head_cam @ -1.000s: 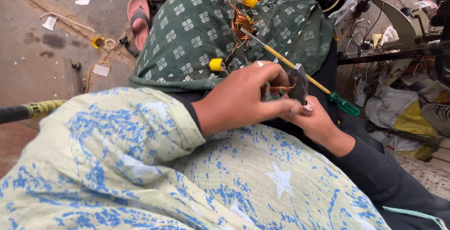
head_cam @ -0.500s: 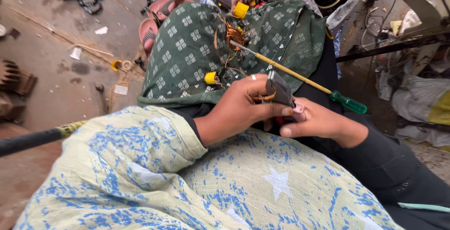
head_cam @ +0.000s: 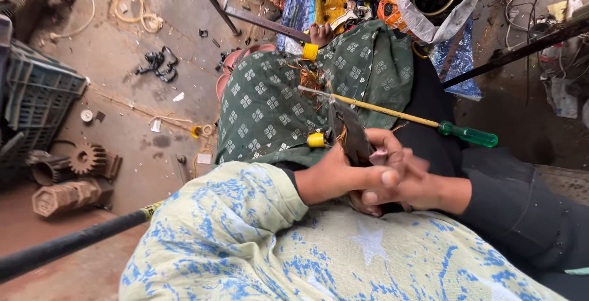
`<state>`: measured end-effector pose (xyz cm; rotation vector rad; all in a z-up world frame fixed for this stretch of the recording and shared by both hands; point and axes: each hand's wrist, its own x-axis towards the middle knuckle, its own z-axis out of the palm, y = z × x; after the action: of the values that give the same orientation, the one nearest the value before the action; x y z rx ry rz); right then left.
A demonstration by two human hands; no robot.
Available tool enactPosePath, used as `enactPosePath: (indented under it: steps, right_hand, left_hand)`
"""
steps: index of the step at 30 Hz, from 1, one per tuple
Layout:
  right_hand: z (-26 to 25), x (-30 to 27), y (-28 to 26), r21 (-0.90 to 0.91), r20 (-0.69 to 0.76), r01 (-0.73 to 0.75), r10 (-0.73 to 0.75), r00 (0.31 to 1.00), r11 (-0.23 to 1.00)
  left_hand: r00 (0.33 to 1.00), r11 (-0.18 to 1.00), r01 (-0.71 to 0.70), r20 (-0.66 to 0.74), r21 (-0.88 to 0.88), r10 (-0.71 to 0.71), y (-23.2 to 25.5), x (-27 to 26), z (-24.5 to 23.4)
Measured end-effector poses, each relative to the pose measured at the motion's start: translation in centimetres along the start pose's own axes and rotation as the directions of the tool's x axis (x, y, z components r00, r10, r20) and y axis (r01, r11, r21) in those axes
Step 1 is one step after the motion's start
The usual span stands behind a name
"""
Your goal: The person is repairing a small yellow electrical component by stripping copper wires with pliers and using a screwdriver to adjust internal connections. They repeatedly strip, twist, and insert the wires into the component while seated in a workshop environment.
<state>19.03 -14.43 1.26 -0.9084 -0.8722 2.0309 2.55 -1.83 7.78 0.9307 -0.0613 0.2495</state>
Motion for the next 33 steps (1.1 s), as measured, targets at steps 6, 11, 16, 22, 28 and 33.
enactPosePath:
  steps: [6, 11, 16, 22, 28, 33]
  right_hand:
    - [0.8, -1.0, 2.2, -0.117, -0.090, 0.102, -0.113, 0.990, 0.988]
    - [1.6, -1.1, 2.8, -0.003, -0.128, 0.081, -0.081, 0.988, 0.997]
    - [1.7, -1.0, 4.3, 0.038, -0.199, 0.093, -0.083, 0.976, 0.995]
    - [1.3, 0.3, 1.7, 0.024, -0.295, 0.083, -0.072, 0.953, 0.996]
    - [0.1, -0.2, -2.1, -0.121, -0.381, -0.070, 0.019, 0.924, 0.990]
    - [0.1, -0.6, -3.7, -0.319, -0.475, -0.048, -0.116, 0.872, 0.947]
  left_hand:
    - [0.996, 0.996, -0.055, -0.071, 0.071, 0.060, -3.0, -0.9, -0.1]
    - [0.990, 0.999, -0.019, -0.140, 0.035, 0.023, -3.3, -1.3, 0.6]
    - [0.980, 1.000, 0.023, -0.199, 0.010, -0.021, -3.5, -1.2, 0.4]
    - [0.957, 0.989, -0.053, -0.276, 0.139, 0.090, -1.6, 0.1, -0.8]
    - [0.858, 0.923, -0.025, -0.465, 0.383, 0.216, 2.8, 0.8, -3.0]
    - [0.823, 0.787, 0.153, -0.518, 0.598, 0.233, 4.0, 0.9, -5.1]
